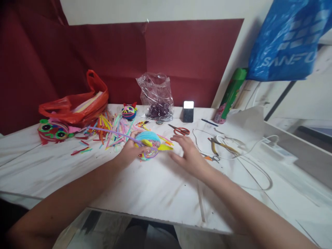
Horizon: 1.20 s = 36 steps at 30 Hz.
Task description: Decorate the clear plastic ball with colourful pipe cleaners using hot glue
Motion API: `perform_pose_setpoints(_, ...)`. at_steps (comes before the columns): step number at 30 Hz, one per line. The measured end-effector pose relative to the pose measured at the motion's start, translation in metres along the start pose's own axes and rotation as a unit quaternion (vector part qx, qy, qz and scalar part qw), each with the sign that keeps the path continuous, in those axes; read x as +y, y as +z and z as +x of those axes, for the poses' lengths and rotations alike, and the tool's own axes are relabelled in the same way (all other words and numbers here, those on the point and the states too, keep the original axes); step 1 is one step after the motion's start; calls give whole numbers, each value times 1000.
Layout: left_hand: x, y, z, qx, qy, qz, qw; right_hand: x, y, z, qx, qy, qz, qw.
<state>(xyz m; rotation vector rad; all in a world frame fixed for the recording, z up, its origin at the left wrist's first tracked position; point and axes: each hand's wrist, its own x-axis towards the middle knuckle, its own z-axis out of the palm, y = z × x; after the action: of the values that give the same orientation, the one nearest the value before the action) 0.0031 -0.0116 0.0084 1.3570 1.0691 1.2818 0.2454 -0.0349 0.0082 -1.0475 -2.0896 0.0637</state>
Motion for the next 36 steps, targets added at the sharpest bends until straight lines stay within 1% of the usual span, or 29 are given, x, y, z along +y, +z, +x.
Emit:
perform_pose_setpoints(2,0,2,-3,2,22,10,1000,-14,26,13,2,6,49,999)
perform_pose_setpoints(4,-2,3,-4,-7,24,5,1000,-19,46,22,-5,28,89,996)
perform_pose_setpoints(6,-5,3,-3,-22,9,-3,1000,-17,60,26,-11,56,125,991)
perform_pose_setpoints(9,-9,3,-2,-34,-8,-14,999,-9,69,26,-13,83,161,983)
perform_pose_setpoints(14,-14,4,-2,-44,-22,4,999,-3,70,23,-5,104,179,978)
perform_pose_setpoints(21,-22,7,-4,-31,37,53,997,-15,64,21,1,194,235,952)
perform_pose_setpoints(25,-25,8,-5,-47,25,45,998,-17,61,20,8,201,240,950)
perform_pose_setpoints(30,-25,7,-4,-48,21,26,998,-20,60,19,12,214,234,948)
perform_pose_setpoints(34,-24,6,-4,-50,17,45,998,-21,60,19,5,218,237,947)
perform_pose_setpoints(36,-24,5,-3,-65,23,50,996,-22,60,19,6,216,245,945)
